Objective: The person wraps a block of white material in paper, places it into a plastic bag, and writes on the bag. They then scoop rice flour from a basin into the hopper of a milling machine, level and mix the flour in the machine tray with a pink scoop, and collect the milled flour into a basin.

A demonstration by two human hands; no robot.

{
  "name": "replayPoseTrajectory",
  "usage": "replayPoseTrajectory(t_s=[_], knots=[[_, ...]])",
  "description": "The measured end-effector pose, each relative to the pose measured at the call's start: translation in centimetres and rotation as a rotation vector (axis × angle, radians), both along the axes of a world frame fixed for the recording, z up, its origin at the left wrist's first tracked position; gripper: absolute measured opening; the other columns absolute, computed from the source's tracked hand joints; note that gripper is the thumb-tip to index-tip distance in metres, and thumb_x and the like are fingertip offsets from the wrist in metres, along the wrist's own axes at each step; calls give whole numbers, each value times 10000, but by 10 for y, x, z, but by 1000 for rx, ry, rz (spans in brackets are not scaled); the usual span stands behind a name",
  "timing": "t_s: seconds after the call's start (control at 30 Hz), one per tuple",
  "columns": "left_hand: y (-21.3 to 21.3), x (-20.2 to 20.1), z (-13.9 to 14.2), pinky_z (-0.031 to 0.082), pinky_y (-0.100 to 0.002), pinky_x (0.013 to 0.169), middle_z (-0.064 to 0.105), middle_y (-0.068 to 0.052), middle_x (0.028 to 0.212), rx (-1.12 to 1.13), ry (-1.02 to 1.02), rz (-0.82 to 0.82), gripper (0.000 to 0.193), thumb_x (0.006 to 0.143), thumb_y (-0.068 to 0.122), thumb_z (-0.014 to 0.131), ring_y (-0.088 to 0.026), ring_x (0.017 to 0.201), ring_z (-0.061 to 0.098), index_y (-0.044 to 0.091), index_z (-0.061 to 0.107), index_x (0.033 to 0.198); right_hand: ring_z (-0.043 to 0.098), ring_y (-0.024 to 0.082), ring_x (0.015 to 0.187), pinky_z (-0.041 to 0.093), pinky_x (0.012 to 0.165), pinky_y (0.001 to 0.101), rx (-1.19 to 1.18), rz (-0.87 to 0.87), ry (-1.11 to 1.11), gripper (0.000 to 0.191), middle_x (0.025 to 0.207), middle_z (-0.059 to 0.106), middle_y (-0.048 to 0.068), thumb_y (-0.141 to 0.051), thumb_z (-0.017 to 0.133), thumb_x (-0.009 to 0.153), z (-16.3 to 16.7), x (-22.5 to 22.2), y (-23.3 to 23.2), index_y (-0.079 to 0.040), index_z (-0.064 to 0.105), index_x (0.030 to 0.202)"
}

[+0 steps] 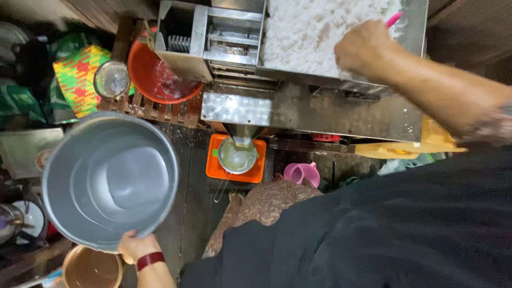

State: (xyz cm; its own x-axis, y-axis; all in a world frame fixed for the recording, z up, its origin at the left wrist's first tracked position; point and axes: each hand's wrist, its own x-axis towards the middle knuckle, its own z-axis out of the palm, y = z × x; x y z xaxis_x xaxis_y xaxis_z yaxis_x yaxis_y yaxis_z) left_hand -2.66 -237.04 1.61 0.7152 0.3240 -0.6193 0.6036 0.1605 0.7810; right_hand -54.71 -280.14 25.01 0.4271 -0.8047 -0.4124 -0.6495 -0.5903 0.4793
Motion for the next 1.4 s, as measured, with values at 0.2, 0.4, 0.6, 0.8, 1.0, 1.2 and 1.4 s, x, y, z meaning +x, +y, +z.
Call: replayPoseTrajectory(t_s=[0.2, 0.4, 0.6, 0.8, 1.0, 1.2, 1.4], knots=[[-3, -8, 14, 597, -527, 839, 699, -175, 1166, 162, 119, -90, 216, 681, 10, 649, -311, 982, 714, -46, 657, 890, 761, 271, 805, 583, 664, 423, -160, 44, -105, 210, 850, 777, 129, -191, 607, 874, -37, -21, -19, -117, 793, 810], [-13, -6, 14, 631, -534, 859, 668, -151, 1187, 75, 119, -57, 228, 672, -42, 637, -321, 997, 710, -33, 622, 899, 730, 243, 634, 563, 530, 428, -250, -74, -152, 307, 706, 740, 152, -233, 582, 952, -34, -41, -20, -87, 742, 734], [-26, -12, 11, 604, -571, 879, 671, -177, 1202, -63, 89, -162, 252, 683, -69, 595, -343, 1013, 712, -38, 615, 933, 699, 217, 652, 510, 585, 397, -473, 65, -362, 188, 714, 712, 116, -151, 604, 900, -33, -43, -42, -98, 749, 793], [-34, -32, 14, 584, -630, 838, 672, -167, 1171, -75, 156, -222, 294, 672, -89, 546, -369, 1000, 712, -24, 648, 940, 709, 210, 707, 501, 606, 422, -313, 94, -172, 179, 734, 750, 70, -297, 731, 815, -37, -11, -72, -137, 804, 848], [-20, -50, -10, 617, -541, 834, 716, -179, 1123, -3, 90, -268, 201, 678, -89, 581, -361, 967, 737, -56, 631, 870, 768, 217, 860, 555, 684, 427, -63, 157, 113, 168, 885, 790, 24, -330, 727, 815, -28, 14, -51, -198, 824, 852], [-1, -43, -27, 605, -512, 780, 709, -138, 1058, 86, 103, -214, 181, 634, -93, 617, -328, 911, 726, -21, 607, 800, 769, 263, 918, 592, 735, 422, 46, 80, 63, 217, 940, 791, 49, -383, 711, 814, 11, -15, -25, -212, 823, 888], [16, -14, -23, 617, -507, 767, 711, -169, 1036, 148, 95, -180, 155, 665, -36, 666, -337, 892, 733, -11, 578, 790, 781, 228, 850, 608, 736, 406, -103, 143, 138, 279, 913, 798, 53, -443, 652, 926, 62, -21, -14, -222, 818, 964]])
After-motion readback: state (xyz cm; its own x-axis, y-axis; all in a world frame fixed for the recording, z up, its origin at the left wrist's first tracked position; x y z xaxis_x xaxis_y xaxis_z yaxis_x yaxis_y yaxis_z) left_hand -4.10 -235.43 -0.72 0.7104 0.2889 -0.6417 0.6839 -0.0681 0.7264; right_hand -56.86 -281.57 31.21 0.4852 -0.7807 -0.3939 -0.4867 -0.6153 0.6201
